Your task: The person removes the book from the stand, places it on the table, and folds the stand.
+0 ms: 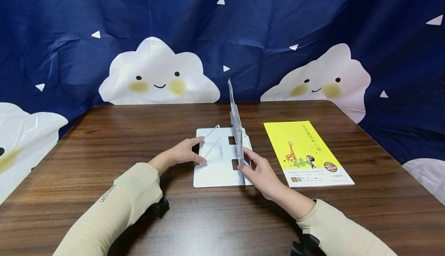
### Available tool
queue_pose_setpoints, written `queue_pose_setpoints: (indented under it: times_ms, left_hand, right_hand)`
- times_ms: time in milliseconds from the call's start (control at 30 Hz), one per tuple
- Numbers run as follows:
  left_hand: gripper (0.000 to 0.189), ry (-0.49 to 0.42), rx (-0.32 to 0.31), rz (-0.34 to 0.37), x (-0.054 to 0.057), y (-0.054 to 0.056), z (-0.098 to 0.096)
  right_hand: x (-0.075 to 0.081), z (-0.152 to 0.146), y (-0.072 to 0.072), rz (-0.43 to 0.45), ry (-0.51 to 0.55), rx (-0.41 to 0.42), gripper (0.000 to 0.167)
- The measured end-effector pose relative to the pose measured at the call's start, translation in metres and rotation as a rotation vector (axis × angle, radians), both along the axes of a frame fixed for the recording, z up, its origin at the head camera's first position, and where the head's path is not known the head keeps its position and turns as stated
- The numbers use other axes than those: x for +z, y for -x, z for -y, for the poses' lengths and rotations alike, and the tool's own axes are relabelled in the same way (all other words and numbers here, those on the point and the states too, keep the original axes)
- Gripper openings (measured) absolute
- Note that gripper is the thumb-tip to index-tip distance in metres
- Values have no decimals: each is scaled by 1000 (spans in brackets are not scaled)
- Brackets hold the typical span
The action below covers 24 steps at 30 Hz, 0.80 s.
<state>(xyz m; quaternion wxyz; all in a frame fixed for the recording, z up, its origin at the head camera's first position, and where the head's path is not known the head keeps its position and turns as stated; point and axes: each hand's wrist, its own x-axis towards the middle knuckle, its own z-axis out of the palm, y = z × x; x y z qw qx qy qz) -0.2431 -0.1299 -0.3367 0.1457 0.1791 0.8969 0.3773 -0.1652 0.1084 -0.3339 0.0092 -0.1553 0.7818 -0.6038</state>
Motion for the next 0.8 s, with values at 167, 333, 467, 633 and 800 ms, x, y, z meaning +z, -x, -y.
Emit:
queue_pose_setpoints:
  times_ms: [167,333,467,633,800]
  left_hand:
    - [84,0,3,10,-1,1,0]
    - [84,2,0,10,-1,2,1]
    - [83,2,3,7,-1,2,1]
    - [82,14,8,-7,-2,2,0]
    - [80,43,26,-30,0,1,-4]
  right_hand:
    - [0,0,-1,17,26,-8,51]
    - [-2,-1,-3,17,56,-10,50]
    - [-3,-2,-4,18,85,-16,51]
    - [-3,-2,-4,11,94,-17,52]
    - [-3,-2,-4,8,69,-17,52]
